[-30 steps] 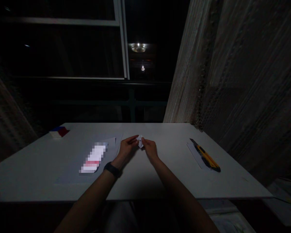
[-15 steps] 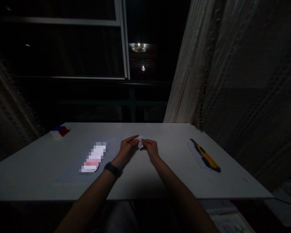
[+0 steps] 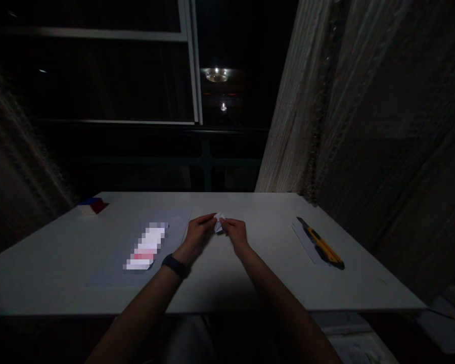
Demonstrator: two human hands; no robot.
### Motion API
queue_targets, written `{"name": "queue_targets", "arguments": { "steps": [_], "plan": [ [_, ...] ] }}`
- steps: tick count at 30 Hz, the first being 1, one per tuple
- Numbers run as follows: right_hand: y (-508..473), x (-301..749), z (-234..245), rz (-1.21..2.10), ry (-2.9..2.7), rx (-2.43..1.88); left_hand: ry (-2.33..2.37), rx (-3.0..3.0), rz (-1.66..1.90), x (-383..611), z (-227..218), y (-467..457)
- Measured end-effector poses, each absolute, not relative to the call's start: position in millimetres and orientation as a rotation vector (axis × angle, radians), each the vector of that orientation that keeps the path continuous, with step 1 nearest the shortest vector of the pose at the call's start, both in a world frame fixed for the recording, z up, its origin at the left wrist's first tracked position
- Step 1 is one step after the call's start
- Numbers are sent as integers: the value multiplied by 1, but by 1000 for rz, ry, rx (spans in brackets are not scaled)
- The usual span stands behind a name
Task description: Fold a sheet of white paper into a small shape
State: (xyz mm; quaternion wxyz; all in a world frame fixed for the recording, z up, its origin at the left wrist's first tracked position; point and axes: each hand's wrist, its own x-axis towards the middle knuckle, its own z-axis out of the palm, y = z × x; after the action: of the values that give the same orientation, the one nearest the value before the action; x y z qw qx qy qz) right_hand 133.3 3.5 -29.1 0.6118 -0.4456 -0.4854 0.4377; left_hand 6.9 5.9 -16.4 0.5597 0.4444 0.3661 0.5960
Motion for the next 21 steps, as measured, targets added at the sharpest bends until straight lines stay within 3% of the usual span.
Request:
{"name": "queue_targets", "arguments": {
  "steps": [6, 21],
  "plan": [
    [1, 132, -22, 1182, -925, -988, 851, 992, 1359, 6, -17, 7],
    [2, 130, -24, 1110, -971, -958, 964, 1090, 1408, 7, -7, 0]
  ]
}}
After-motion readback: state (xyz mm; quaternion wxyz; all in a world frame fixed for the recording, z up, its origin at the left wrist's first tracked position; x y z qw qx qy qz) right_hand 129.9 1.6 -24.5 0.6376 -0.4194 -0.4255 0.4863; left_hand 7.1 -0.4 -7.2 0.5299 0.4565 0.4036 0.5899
